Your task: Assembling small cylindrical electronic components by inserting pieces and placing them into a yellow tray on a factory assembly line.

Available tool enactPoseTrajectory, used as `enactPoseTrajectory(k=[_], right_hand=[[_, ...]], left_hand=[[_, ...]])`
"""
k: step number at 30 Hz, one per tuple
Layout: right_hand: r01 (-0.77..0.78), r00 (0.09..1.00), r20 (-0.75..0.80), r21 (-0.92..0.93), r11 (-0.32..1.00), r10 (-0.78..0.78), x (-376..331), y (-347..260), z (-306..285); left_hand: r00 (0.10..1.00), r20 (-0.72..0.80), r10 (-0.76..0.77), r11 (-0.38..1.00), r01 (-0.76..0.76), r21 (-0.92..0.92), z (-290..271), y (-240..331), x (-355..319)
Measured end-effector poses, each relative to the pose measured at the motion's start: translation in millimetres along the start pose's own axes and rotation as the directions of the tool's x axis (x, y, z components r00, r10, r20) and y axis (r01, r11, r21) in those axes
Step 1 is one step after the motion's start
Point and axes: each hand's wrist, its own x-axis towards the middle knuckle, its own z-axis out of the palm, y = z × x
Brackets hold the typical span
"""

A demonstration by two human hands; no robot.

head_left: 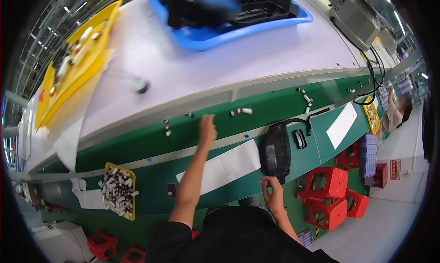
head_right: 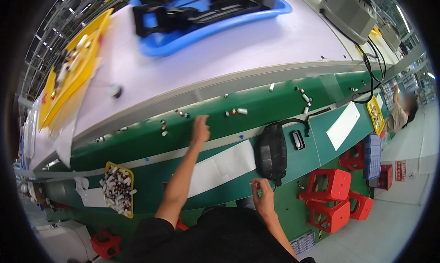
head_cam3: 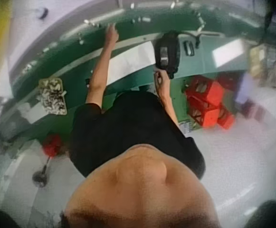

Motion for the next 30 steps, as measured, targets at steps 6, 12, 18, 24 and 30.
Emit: enactPoseTrajectory(k=[6, 12, 18, 24, 30], right_hand=[[-0.169, 0.985, -0.013, 0.049, 0.984, 0.169, 0.6, 56.7, -14.8], [-0.261, 0.965, 0.026, 0.039, 0.965, 0.26, 6.1, 80.8, -23.6], [-0.163, 0.983, 0.113, 0.151, 0.975, 0.147, 32.0, 71.5, -21.3], [-0.113, 0.914, 0.4, 0.424, 0.899, -0.074, 75.8, 26.4, -18.5], [0.282, 0.818, 0.362, 0.426, 0.86, -0.448, 99.9, -17.8, -29.2]], left_hand=[[0.963, -0.138, 0.23, 0.921, -0.169, 0.351, -40.0, -130.6, 66.9], [0.978, -0.066, 0.197, 0.971, -0.185, 0.15, -22.8, -115.5, 74.4], [0.993, -0.112, 0.035, 0.994, -0.023, 0.105, -37.2, -48.0, 28.1], [0.888, 0.266, -0.374, 0.273, 0.38, -0.884, -34.0, 99.7, -87.5], [0.884, 0.368, -0.288, -0.092, 0.357, -0.929, -73.3, 201.1, -151.7]])
